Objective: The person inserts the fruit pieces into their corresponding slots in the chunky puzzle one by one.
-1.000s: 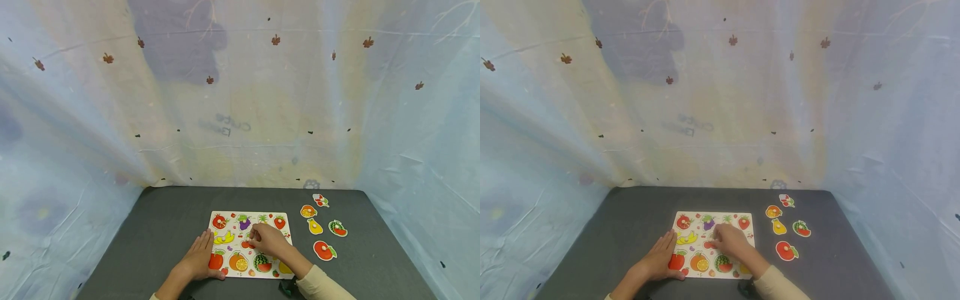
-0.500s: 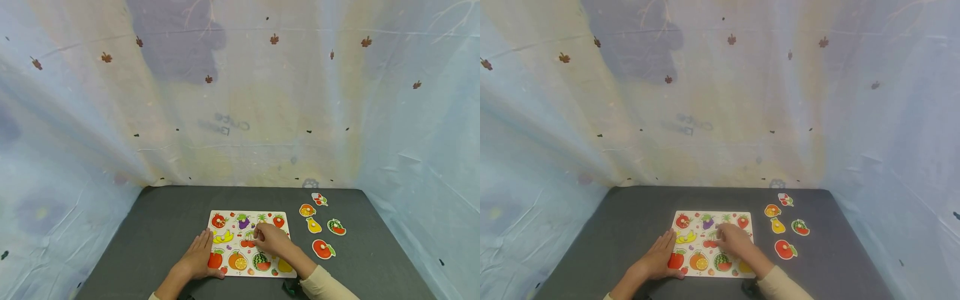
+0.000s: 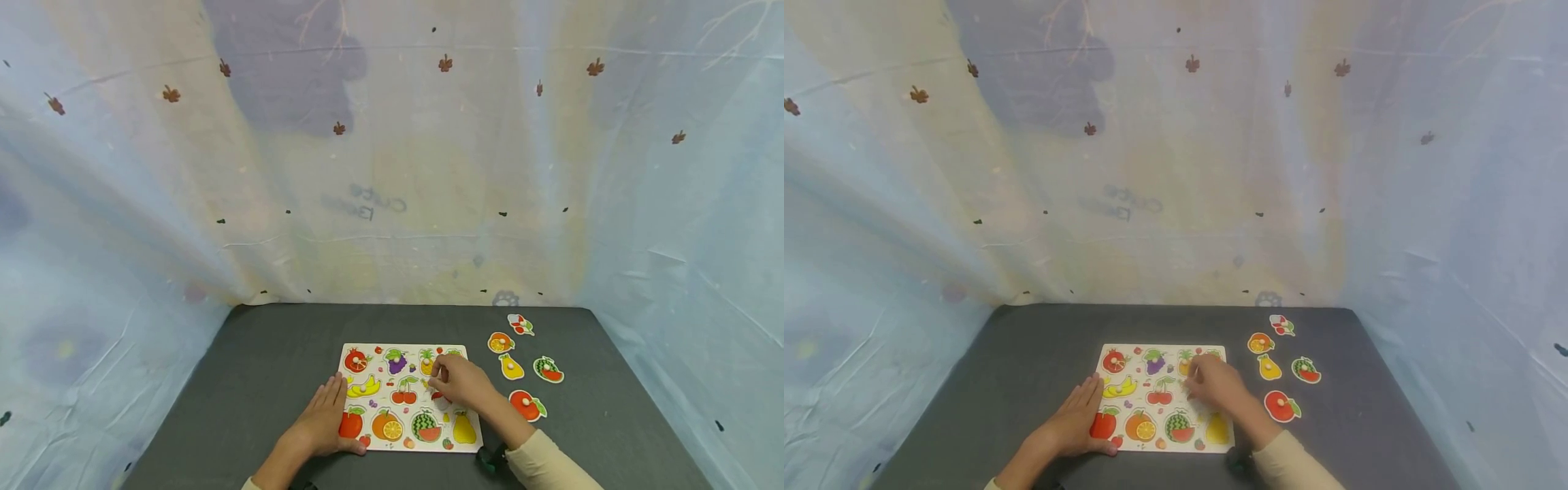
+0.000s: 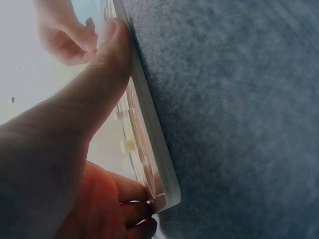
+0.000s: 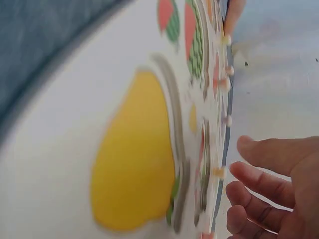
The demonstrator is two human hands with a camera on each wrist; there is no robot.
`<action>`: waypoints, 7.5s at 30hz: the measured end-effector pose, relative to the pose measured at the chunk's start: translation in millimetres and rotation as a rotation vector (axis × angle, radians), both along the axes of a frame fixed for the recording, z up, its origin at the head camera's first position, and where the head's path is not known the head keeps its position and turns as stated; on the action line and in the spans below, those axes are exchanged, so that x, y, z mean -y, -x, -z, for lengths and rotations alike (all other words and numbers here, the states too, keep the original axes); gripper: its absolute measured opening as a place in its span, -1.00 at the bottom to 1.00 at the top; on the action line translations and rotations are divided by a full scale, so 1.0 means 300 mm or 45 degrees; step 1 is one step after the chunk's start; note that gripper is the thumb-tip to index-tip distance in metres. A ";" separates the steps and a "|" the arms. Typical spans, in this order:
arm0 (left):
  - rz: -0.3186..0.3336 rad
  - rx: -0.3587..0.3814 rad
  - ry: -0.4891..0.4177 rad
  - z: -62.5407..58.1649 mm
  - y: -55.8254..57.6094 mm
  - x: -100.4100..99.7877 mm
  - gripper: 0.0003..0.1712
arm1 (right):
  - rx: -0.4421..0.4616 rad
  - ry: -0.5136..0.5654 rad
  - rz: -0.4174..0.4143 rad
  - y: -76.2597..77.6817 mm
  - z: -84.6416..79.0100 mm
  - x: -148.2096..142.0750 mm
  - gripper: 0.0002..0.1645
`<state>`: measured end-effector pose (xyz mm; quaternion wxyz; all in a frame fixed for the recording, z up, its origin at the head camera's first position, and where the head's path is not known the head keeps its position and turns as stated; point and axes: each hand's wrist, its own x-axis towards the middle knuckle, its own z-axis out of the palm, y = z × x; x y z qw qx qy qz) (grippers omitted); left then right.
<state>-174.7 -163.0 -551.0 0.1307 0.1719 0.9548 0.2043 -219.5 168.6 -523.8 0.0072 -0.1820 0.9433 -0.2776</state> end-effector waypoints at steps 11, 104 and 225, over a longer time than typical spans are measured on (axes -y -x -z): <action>-0.024 0.012 0.001 -0.033 -0.016 -0.011 0.65 | -0.040 0.037 0.176 0.040 -0.010 -0.103 -0.79; -0.049 0.014 0.071 -0.050 -0.021 -0.022 0.62 | -0.008 0.073 0.844 0.352 0.059 -0.591 -0.66; -0.036 0.046 -0.006 -0.006 -0.003 -0.011 0.74 | -0.035 0.169 -0.187 0.036 0.030 -0.211 -0.91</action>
